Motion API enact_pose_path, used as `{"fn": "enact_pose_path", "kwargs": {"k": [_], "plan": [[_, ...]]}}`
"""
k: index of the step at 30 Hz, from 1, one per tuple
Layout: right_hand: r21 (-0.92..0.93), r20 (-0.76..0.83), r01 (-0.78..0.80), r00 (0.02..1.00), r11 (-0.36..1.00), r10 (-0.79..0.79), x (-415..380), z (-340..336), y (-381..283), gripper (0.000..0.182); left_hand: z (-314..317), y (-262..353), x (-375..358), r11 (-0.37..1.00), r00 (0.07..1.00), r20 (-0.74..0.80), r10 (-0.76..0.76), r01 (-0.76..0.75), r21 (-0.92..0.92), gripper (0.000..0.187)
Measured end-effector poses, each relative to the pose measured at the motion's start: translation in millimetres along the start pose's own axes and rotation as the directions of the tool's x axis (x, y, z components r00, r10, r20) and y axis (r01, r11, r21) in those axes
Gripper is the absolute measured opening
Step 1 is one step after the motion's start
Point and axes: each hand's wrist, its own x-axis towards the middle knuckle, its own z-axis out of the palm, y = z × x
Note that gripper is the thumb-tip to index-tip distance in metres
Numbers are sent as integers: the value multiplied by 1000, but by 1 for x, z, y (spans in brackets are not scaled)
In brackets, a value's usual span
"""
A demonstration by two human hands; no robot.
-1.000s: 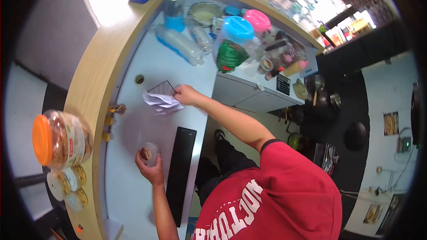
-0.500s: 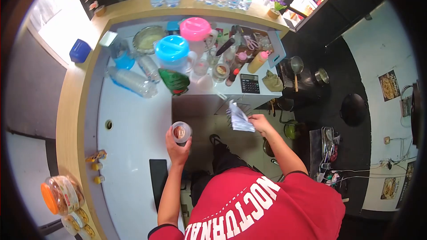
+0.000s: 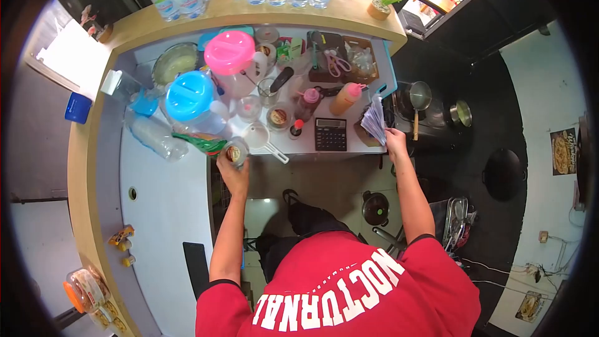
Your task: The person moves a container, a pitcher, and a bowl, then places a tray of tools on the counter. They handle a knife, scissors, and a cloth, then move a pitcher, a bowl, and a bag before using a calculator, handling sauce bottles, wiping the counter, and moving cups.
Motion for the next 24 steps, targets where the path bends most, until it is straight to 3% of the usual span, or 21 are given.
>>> {"fn": "enact_pose_path", "kwargs": {"k": [4,8,13,16,20,24], "plan": [[50,84,-89,993,995,85,38,18,1,17,10,9,1,999,999,-33,0,1,47,82],[-34,73,-87,993,996,89,60,30,1,17,21,11,2,998,998,-53,-37,40,55,82],[127,89,-101,992,987,90,57,43,-23,18,29,11,2,996,997,-60,-39,43,73,93],[109,84,-82,994,991,73,60,45,-25,19,32,12,-3,996,994,-66,-84,83,-23,101],[21,91,-71,993,997,69,72,46,-19,21,34,12,-7,993,992,-32,-121,121,-11,103],[115,149,-131,982,985,113,73,47,-21,22,37,17,-5,971,972,-10,-235,234,-52,103]]}}
